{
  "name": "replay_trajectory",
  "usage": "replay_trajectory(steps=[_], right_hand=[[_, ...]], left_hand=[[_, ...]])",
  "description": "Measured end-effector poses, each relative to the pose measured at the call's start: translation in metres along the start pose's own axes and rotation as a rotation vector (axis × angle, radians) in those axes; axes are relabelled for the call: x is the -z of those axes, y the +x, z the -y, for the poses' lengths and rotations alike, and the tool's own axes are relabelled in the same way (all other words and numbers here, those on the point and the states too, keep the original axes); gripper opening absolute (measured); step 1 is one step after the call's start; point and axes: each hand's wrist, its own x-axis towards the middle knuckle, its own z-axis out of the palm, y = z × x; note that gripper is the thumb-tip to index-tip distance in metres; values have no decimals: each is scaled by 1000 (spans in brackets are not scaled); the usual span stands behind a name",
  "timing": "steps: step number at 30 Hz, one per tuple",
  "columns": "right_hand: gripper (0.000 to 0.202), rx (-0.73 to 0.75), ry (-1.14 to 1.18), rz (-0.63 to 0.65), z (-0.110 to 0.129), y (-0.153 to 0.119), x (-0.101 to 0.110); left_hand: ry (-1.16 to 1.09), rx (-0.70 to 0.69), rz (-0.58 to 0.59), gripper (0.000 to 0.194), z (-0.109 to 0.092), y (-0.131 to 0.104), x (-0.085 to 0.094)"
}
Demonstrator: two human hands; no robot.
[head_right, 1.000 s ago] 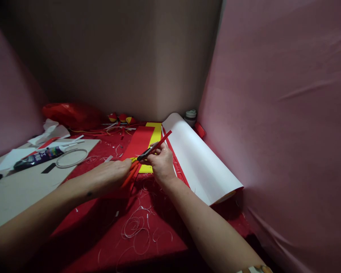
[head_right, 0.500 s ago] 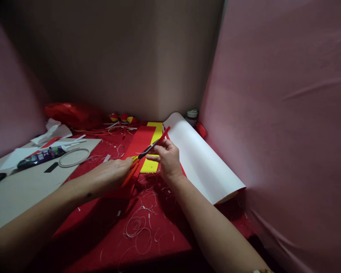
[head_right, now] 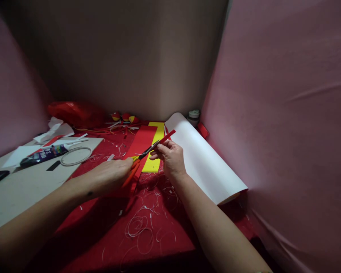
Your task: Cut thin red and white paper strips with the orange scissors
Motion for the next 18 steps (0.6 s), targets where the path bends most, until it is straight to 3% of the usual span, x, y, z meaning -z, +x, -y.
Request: replay_trajectory(steps=[18], right_hand=[[8, -50, 42, -5, -1, -5, -5]], left_hand=[[-6, 20, -12, 34, -4, 5, -1]])
